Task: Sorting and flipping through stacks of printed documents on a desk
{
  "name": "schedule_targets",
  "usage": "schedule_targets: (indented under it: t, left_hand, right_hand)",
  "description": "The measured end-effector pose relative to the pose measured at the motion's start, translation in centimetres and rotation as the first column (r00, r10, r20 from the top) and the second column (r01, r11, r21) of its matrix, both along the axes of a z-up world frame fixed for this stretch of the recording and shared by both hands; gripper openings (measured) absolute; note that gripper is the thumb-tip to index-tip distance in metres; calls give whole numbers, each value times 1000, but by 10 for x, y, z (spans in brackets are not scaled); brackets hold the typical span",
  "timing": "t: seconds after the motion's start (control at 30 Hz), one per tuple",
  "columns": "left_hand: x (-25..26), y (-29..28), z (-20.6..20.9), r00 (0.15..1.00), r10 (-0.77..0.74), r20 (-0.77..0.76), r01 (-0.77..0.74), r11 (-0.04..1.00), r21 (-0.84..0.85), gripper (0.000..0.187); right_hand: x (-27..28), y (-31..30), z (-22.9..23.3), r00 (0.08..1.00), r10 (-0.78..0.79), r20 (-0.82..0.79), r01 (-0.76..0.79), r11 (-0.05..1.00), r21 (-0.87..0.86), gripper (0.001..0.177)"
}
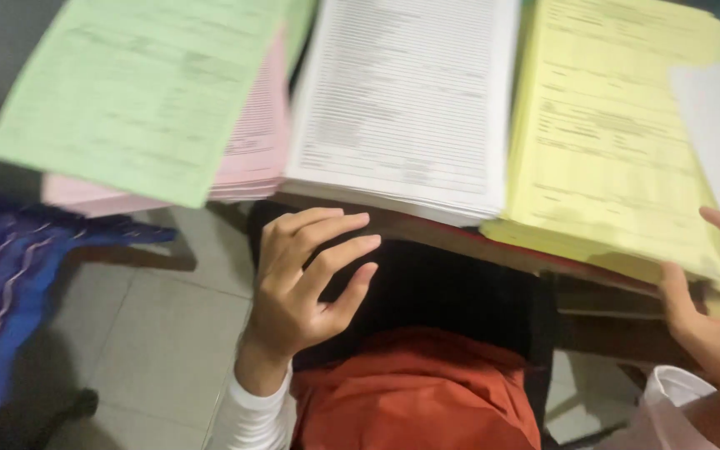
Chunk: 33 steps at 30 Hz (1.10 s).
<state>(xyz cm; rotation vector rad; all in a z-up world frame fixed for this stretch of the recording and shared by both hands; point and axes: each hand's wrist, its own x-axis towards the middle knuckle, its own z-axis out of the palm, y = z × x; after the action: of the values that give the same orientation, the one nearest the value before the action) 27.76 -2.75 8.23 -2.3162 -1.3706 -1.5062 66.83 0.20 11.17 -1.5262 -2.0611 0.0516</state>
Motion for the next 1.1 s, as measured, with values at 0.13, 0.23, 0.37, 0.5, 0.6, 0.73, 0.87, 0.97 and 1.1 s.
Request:
schedule_targets:
  t: [0.13, 0.23, 0.37, 0.5, 0.6, 0.73, 0.87, 0.97, 1.1]
  left_hand:
    - [50, 13, 0, 991, -136, -6, 136, 991, -11, 12]
    - [80, 19, 1, 983, -183, -21, 182, 983, -9, 11]
    - [111, 23, 8, 964, -256, -70, 253, 966, -45, 13]
    - [134, 25, 12, 948, -299, -113, 293, 954, -69, 15]
    - [151, 26, 6, 947, -286, -145, 276, 958, -84, 24]
    - [179, 21, 10, 962, -239, -132, 231, 970, -71, 22]
    - [205, 12, 3, 989, -150, 4, 150, 987, -65, 56]
    - [218, 14, 7, 998, -56, 40, 56, 998, -14, 71]
    - [219, 21, 3, 998, 65, 26, -66, 997, 37, 73]
  right_hand:
    - [65, -29, -3, 971, -187, 151, 192, 981, -17, 62]
    - [79, -43, -7, 939, -218, 266, 215, 976, 39, 53]
    - [88, -56, -13, 950, -240, 200, 209, 964, 163, 44]
    - [88, -57, -21, 969, -241, 53, 212, 925, 317, 26]
    - [65, -48, -7, 991, -120, -63, 134, 931, 339, 23]
    - [43, -43, 6, 962, -143, -232, 202, 946, 254, 30]
    - [-14, -27, 37, 718, 87, -691, 125, 960, 251, 28]
    - [-35, -10, 42, 476, 205, -855, 165, 934, 316, 25]
    - [-57, 1, 57, -189, 118, -975, 373, 927, 40, 23]
